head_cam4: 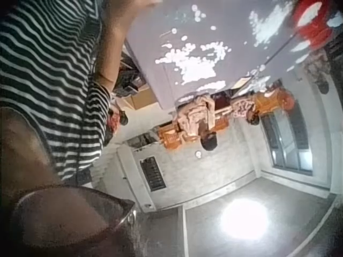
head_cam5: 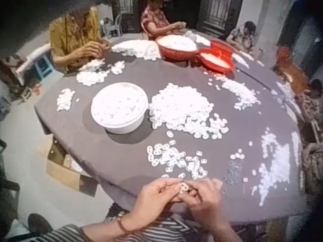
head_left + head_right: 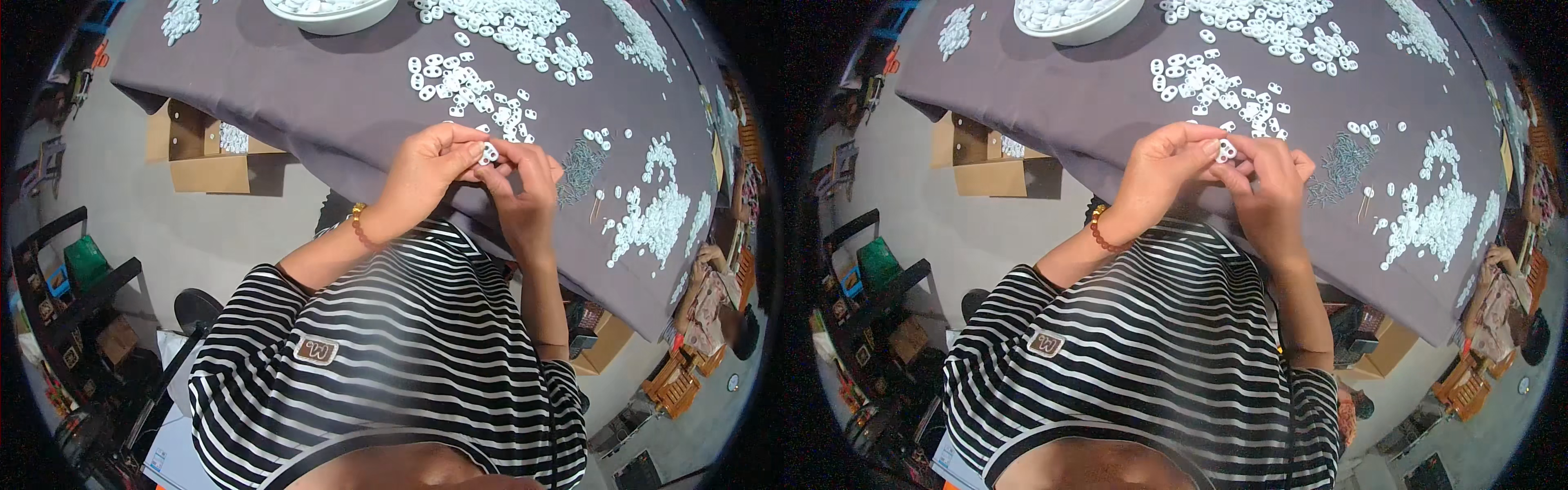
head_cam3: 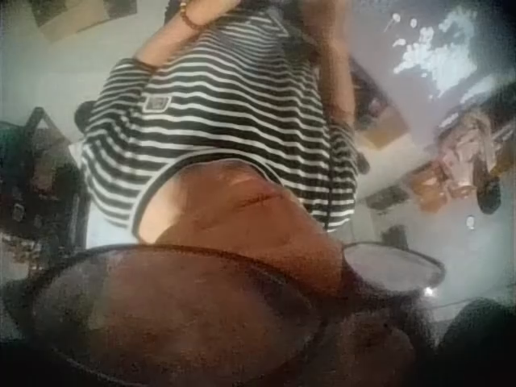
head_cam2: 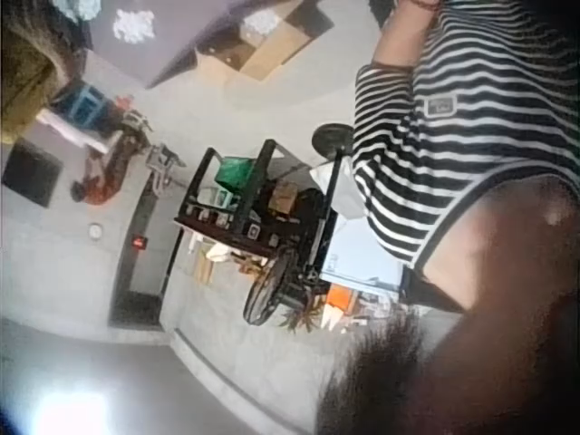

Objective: The person assembles plastic components by picking up plastic pieces from the table and inserting metal pins into them by hand.

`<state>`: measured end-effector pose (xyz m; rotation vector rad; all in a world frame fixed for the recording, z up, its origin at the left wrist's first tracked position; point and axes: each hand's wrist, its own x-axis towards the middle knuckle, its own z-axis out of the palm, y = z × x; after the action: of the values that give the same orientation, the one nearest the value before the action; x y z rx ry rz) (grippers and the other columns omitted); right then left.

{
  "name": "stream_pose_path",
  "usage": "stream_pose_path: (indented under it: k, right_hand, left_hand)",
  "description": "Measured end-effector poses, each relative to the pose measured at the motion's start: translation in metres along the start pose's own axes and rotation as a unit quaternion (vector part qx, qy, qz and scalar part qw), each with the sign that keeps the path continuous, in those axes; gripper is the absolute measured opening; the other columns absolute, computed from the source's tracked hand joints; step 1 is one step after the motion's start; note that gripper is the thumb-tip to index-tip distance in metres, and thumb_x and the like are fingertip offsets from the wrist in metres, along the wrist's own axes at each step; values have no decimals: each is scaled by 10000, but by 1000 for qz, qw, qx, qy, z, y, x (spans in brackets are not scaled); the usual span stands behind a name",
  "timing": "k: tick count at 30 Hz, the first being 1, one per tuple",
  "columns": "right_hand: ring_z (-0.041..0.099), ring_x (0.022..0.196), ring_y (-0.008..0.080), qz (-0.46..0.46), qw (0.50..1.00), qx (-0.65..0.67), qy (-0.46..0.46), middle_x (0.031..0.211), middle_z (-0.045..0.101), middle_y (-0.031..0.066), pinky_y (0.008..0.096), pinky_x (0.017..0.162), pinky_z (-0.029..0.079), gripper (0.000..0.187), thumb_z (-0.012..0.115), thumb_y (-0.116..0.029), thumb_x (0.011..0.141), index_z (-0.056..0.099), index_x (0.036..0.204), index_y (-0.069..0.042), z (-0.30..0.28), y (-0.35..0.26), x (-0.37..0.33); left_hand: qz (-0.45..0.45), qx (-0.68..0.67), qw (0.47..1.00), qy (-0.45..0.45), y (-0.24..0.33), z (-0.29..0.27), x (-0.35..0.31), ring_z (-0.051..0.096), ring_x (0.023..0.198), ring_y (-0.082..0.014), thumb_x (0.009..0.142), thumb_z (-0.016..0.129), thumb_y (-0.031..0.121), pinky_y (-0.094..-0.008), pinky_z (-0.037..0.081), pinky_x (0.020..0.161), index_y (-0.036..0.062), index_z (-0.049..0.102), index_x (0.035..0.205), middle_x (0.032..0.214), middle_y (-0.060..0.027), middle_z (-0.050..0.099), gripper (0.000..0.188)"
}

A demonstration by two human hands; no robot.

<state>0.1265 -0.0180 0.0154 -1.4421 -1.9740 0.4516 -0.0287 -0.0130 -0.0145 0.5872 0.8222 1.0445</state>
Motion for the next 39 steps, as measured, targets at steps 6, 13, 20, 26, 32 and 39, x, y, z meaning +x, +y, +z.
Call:
stream_pose_path:
  k: [6, 13, 20, 26, 32, 39]
  right_hand:
    - [580, 796, 157, -28, 997, -79, -1, 872, 633, 7, 340, 912, 326, 259, 743, -176, 809, 689, 1051, -100, 0, 6, -5]
    - [605, 798, 138, -89, 984, -149, 32, 843, 636, -18, 392, 905, 320, 225, 705, -223, 832, 702, 1043, -143, 3, 10, -5]
    - [604, 786, 125, -83, 981, -173, 22, 807, 628, -49, 400, 866, 335, 260, 708, -292, 821, 700, 1037, -147, -1, 3, -2]
    - [600, 742, 132, -129, 974, -182, 26, 794, 624, -45, 414, 856, 330, 284, 708, -297, 822, 663, 1053, -137, -2, 7, -4]
    - [602, 720, 138, -159, 974, -161, 23, 807, 641, -34, 425, 865, 323, 343, 711, -237, 812, 595, 1116, -129, -4, 6, -5]
    - [590, 713, 141, -167, 976, -135, 27, 813, 638, -40, 427, 867, 320, 315, 676, -160, 839, 571, 1135, -130, -6, 2, -5]
  left_hand:
    - [-1, -8, 1000, -18, 1, 1, -1, 670, 889, -146, 970, 566, 63, -266, 568, 780, -72, 592, 1172, 1028, -121, 675, 244]
    - [13, -12, 999, -42, -4, -4, 1, 675, 901, -155, 961, 564, 31, -272, 569, 784, -59, 582, 1205, 989, -128, 689, 261]
    - [47, -1, 998, -44, -8, -7, -1, 678, 912, -168, 957, 555, 13, -291, 575, 796, -56, 579, 1192, 1029, -136, 681, 246]
    - [79, 7, 994, -70, -9, -9, -2, 670, 909, -139, 975, 568, 68, -257, 571, 788, -50, 568, 1168, 1009, -119, 669, 227]
    - [149, 92, 982, -69, -8, -8, -2, 681, 825, -116, 971, 568, 54, -246, 575, 739, -35, 601, 1123, 938, -80, 688, 179]
    - [202, 140, 968, -61, -5, -6, -5, 607, 883, -74, 948, 590, 15, -222, 508, 791, 4, 637, 1092, 995, -37, 642, 151]
